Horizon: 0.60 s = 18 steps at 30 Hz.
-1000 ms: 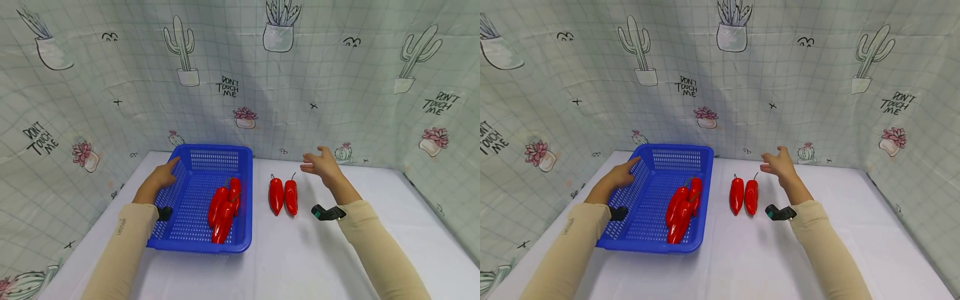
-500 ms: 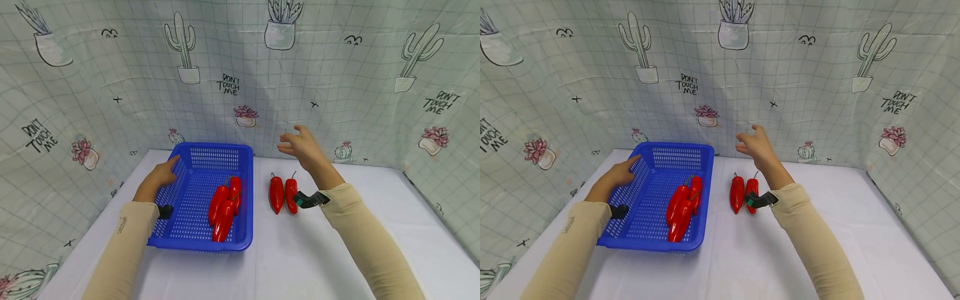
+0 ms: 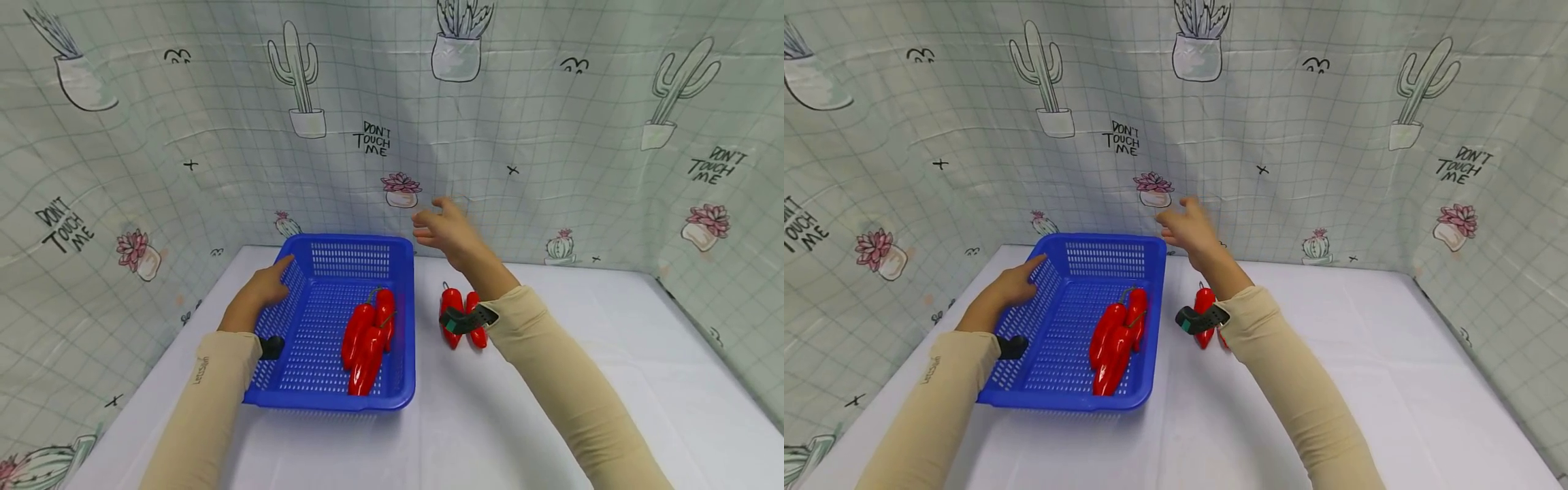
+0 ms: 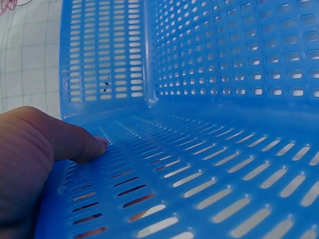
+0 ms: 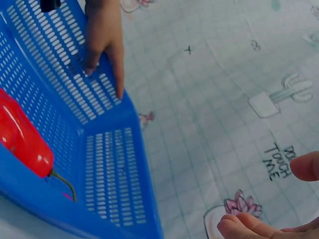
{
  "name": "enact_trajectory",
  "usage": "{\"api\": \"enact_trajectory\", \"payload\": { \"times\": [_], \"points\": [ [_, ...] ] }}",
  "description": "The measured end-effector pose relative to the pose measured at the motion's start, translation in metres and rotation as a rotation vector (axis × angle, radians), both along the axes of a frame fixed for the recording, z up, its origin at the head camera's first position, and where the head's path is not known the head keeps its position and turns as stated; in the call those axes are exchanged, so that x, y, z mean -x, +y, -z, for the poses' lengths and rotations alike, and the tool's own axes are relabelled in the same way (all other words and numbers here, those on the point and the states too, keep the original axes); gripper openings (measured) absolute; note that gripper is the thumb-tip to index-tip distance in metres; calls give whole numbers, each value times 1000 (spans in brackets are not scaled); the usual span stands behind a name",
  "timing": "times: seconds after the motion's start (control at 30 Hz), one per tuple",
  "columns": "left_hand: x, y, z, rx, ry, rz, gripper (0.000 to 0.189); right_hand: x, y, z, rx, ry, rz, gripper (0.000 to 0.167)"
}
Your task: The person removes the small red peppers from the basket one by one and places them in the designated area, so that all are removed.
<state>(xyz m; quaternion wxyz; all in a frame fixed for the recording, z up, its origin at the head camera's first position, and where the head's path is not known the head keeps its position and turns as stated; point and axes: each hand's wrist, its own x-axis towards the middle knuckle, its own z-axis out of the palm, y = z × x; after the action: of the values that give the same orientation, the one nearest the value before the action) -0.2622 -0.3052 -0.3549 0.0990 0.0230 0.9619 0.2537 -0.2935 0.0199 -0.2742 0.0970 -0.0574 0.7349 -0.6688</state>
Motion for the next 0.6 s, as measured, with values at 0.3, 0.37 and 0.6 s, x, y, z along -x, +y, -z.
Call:
{"api": "enact_trajectory", "payload": {
  "times": [0.3,0.37,0.6],
  "points": [
    [2,0,2,-11,7,-9,75,-8,-32,12,-39,-25,-77,65],
    [3,0,3,-10,7,-3,76,-9,-38,15,-48,-38,-89,65],
    [4,-3,4,1,14,7,78,-16,-60,26,-111,-62,-155,60]
  ]
}}
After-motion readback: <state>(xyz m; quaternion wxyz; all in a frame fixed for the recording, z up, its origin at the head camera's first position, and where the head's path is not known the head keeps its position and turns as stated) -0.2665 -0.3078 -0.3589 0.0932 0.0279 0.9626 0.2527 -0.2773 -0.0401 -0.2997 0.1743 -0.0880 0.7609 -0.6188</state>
